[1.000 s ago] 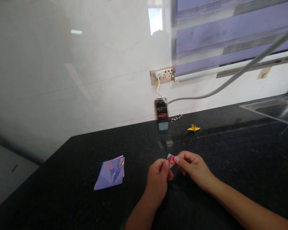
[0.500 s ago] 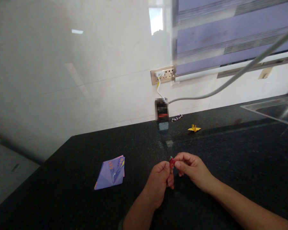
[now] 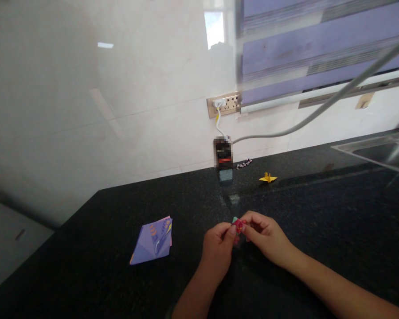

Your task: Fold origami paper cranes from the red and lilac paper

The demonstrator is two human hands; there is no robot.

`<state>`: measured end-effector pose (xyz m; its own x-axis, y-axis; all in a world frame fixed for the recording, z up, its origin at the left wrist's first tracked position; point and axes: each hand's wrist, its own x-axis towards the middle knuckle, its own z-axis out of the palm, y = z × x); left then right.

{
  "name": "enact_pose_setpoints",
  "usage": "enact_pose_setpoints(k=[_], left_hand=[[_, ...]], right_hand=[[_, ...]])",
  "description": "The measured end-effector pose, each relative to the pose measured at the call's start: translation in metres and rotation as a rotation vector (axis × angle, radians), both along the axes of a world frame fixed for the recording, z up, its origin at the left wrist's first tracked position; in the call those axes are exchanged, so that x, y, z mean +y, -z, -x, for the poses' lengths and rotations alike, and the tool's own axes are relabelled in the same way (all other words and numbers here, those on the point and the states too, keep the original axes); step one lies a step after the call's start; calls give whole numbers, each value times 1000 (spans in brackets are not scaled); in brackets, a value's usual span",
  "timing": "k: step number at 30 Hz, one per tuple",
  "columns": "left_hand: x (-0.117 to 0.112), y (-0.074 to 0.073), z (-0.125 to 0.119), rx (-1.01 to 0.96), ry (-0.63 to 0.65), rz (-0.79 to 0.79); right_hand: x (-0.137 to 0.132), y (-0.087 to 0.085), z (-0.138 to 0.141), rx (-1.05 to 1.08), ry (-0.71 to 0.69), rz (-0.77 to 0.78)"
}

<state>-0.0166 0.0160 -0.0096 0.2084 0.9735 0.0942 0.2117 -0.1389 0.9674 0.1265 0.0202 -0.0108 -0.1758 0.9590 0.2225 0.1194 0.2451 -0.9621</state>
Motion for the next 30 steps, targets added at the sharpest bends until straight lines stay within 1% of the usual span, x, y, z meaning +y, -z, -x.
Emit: enact_pose_setpoints(k=[2,4,5,6,8,12,15,18,22,27,30], left_hand=[[0,1,0,3,-131,-79],[-1,-1,1,17,-222,-171],[-2,-2,1,24,-202,-206],[-3,-2,1,31,-153,-229],[-4,-4,1,60,-99,-250],[-4,-3,1,109,-107,-265],[-2,-4,3,192,-112,-324],[-2,-6,5,277,-87,-399],[-1,-9,8,353,-42,-480],[0,-10,9,366,-12,-547],[1,-10,9,360,-31,-541]], right_hand=[[-1,0,-1,-110,52,-107],[-2,1,-1,-230,86,-212],[-2,1,-2,-279,91,-256],[-2,2,-2,-314,89,-292],[-2,3,-2,-352,80,-342],[-2,3,-4,-387,54,-413],[-2,1,-6,-388,15,-453],[-2,-2,-7,-372,-4,-463],[-4,-1,-6,-348,12,-417],[-4,1,-5,-335,-37,-448],[-2,1,-5,-324,-2,-453]])
